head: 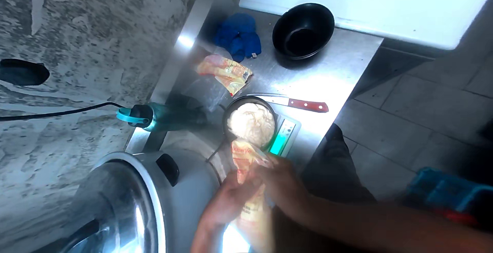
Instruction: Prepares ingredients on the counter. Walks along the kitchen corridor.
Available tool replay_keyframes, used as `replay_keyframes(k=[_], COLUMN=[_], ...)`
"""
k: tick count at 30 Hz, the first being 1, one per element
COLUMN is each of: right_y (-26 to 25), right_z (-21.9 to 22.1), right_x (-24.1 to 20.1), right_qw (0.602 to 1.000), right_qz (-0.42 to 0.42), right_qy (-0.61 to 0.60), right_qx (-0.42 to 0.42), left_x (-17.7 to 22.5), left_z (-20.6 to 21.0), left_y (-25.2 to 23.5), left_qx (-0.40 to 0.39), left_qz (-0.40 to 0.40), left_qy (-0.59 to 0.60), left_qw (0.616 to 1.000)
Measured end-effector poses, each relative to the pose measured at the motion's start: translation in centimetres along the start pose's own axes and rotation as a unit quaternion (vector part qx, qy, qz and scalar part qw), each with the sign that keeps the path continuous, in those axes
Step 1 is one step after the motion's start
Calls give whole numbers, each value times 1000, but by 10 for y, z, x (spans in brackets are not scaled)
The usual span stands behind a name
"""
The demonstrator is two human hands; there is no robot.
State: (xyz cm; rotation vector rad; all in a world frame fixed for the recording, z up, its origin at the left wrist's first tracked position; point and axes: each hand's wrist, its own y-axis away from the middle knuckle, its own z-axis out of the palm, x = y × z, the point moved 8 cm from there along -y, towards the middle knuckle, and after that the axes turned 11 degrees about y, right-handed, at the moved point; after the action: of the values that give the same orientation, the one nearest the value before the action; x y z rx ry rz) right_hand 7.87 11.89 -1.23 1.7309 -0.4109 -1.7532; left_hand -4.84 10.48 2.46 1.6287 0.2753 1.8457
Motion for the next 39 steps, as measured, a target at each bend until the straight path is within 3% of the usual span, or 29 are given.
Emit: replay_keyframes(k=[6, 12, 15, 18, 21, 25, 28, 32, 39], right_y=[-1, -5, -1, 3, -1, -2, -1, -3, -9], right_z=[-5, -2, 5, 7, 7, 5, 4, 1, -5], right_x=[1, 5, 3, -1, -1, 4, 4, 6, 7], right_qw=[999, 985, 952, 951, 967, 982, 988, 991, 996], right_qz=[10, -29, 45, 103, 89, 97, 85, 61, 58], right_qy=[-27, -138, -221, -141, -57, -47, -72, -93, -47], right_qx=[-32, -101, -208, -256, -233, -152, -104, -70, -49], left_x=[-4, 0, 0, -7, -12, -14, -15, -17, -19], left_z=[-5, -9, -13, -9, -5, -2, -7, -11, -9], left_y=[1, 6, 5, 3, 2, 3, 4, 1, -5], left_qx=[3, 7, -2, -38, -45, -44, 20, 64, 55], left_qz=[-47, -20, -20, -42, -41, -10, -30, -59, -72], left_qy=[24, 38, 32, -16, -13, 22, 12, -17, -18], left_qw=[999, 999, 999, 998, 998, 999, 999, 996, 996])
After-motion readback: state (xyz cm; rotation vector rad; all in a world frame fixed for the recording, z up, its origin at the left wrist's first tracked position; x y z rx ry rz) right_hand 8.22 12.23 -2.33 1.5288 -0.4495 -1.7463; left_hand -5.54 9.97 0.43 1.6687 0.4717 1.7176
